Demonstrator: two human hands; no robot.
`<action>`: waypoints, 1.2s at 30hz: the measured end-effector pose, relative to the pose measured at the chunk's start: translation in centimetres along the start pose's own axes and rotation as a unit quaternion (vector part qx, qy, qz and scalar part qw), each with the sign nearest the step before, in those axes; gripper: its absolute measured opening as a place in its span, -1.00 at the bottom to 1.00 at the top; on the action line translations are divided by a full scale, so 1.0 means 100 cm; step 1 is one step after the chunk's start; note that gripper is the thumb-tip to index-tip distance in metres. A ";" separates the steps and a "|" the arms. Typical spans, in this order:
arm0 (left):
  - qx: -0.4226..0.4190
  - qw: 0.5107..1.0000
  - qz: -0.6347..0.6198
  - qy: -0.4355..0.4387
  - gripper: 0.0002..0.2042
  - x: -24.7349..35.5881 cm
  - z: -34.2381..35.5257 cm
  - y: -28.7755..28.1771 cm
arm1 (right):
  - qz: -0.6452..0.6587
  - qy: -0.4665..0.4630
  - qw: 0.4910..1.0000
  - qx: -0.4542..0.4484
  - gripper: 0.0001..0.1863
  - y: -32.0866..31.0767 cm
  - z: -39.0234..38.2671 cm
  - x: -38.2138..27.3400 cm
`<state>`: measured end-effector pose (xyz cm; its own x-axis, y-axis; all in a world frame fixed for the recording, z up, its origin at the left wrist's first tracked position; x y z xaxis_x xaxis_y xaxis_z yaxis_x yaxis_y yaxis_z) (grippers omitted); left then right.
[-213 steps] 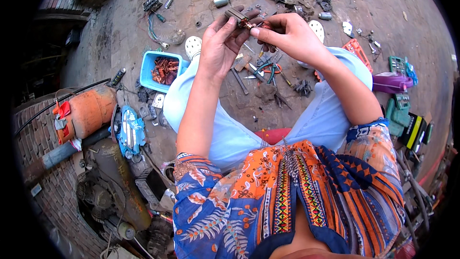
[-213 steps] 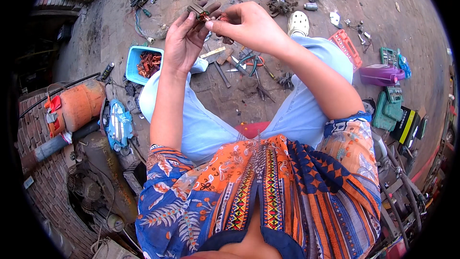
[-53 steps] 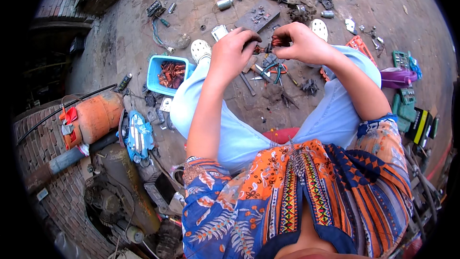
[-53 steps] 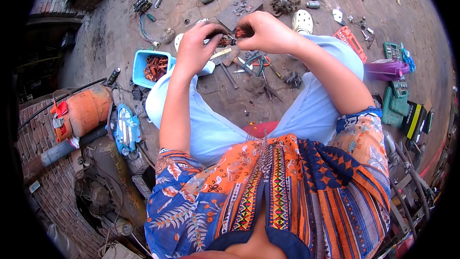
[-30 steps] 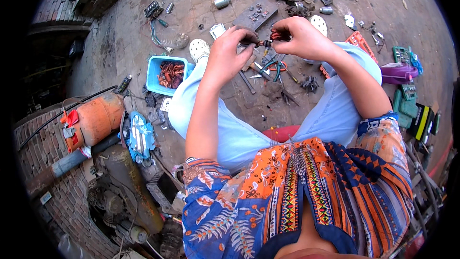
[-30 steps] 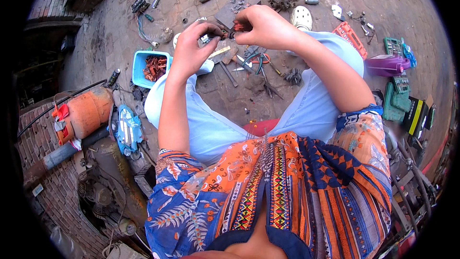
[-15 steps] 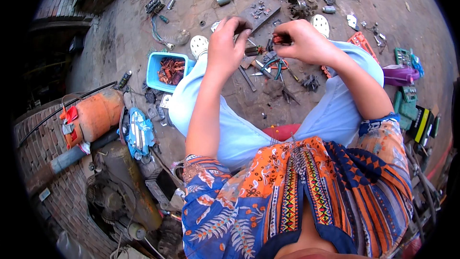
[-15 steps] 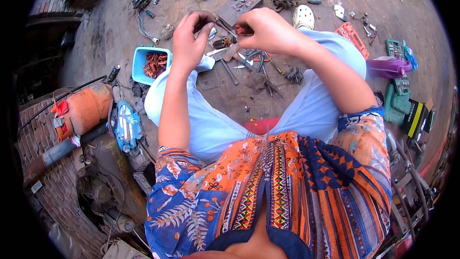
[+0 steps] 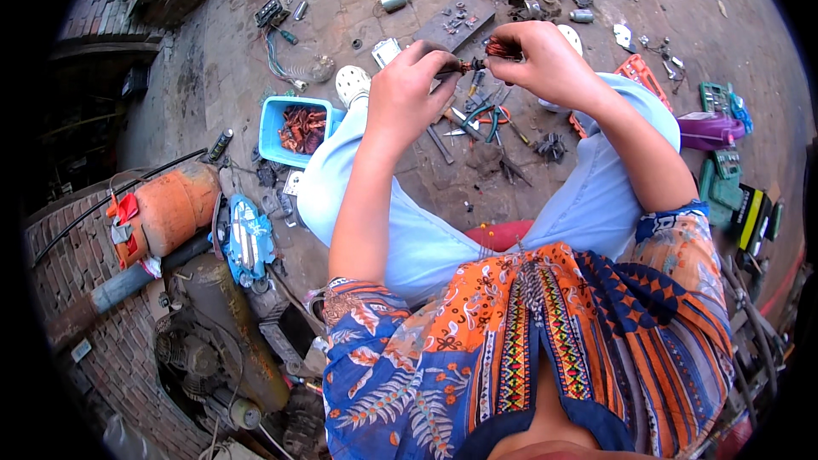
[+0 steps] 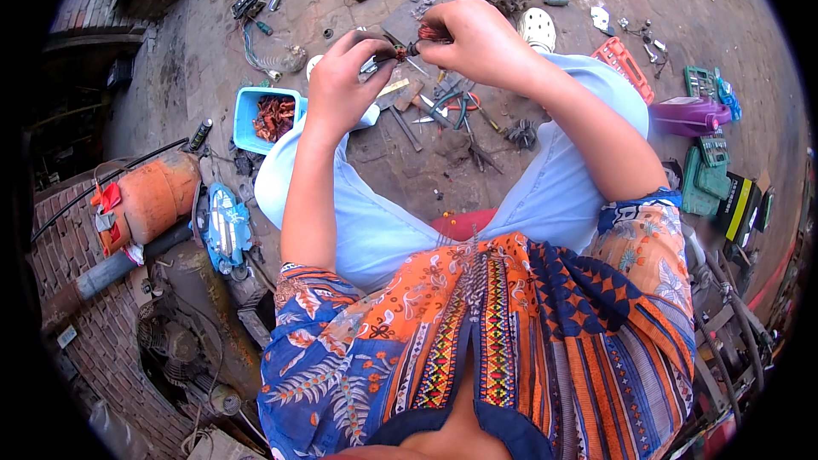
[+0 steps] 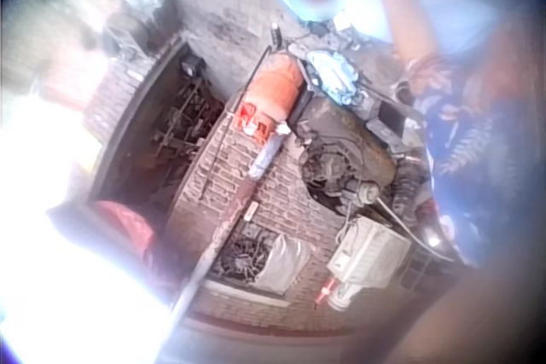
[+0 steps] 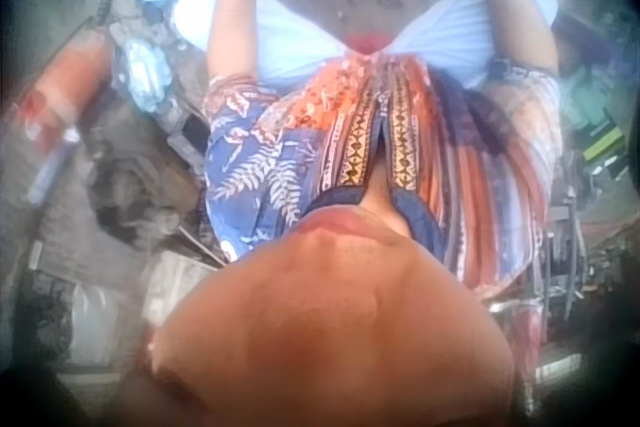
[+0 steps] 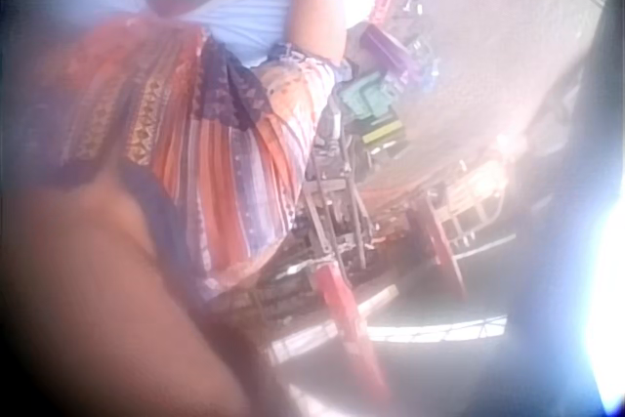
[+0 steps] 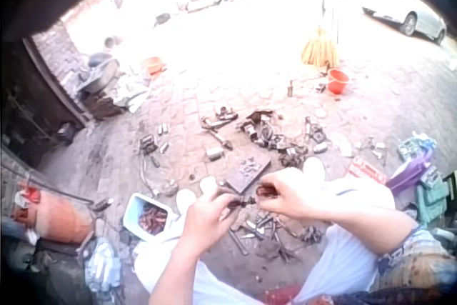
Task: The person sits on the ground and winds copper wire around a small cylindrical metal component, likely a motor armature. They repeatedly wrap the wire by hand, occasionally adjusting the component's orientation to continue the winding process.
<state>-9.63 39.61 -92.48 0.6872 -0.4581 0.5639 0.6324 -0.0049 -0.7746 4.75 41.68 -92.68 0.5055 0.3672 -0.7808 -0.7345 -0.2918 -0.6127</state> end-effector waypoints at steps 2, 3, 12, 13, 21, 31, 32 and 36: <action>0.007 1.000 0.008 0.010 -0.83 0.003 0.001 -0.001 | -0.011 -0.025 1.000 0.007 -0.74 0.000 0.000 -0.001; 0.011 1.000 0.015 0.016 -0.83 0.005 0.001 -0.001 | -0.017 -0.037 0.999 0.010 -0.76 0.000 0.001 -0.002; 0.089 0.979 0.145 0.113 -0.78 0.021 -0.003 0.010 | -0.023 -0.042 0.998 0.032 -0.76 -0.004 0.002 -0.001; 0.106 0.972 0.163 0.131 -0.77 0.023 -0.005 0.011 | -0.018 -0.030 0.999 0.030 -0.75 -0.004 0.003 -0.001; 0.140 0.990 0.026 0.007 -0.82 0.000 0.003 -0.010 | 0.072 0.023 0.997 0.007 -0.74 -0.010 0.007 0.006; 0.213 0.792 -0.491 -0.296 -0.90 -0.082 -0.004 -0.019 | 0.179 0.030 0.981 0.072 -0.75 -0.028 0.006 0.004; 0.216 0.755 -0.535 -0.311 -0.87 -0.087 -0.008 -0.014 | 0.231 0.027 0.970 0.065 -0.76 -0.027 0.006 0.004; 0.158 0.640 -0.664 -0.353 -0.70 -0.091 -0.021 0.016 | 0.206 0.054 0.972 0.098 -0.78 -0.028 0.004 0.006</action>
<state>-15.61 41.86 -99.44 -0.6114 0.2793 0.7404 0.7905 0.2580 0.5555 6.93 43.06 -91.36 0.1871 0.1564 -0.9698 -0.9514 -0.2170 -0.2185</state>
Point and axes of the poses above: each hand's wrist, its own z-axis towards the middle knuckle, its own y-axis out of the palm, x = y × z, the point moved 8 cm from there along z, towards the middle knuckle, and after that the axes turned 5 degrees about -y, right-handed, at the moved point
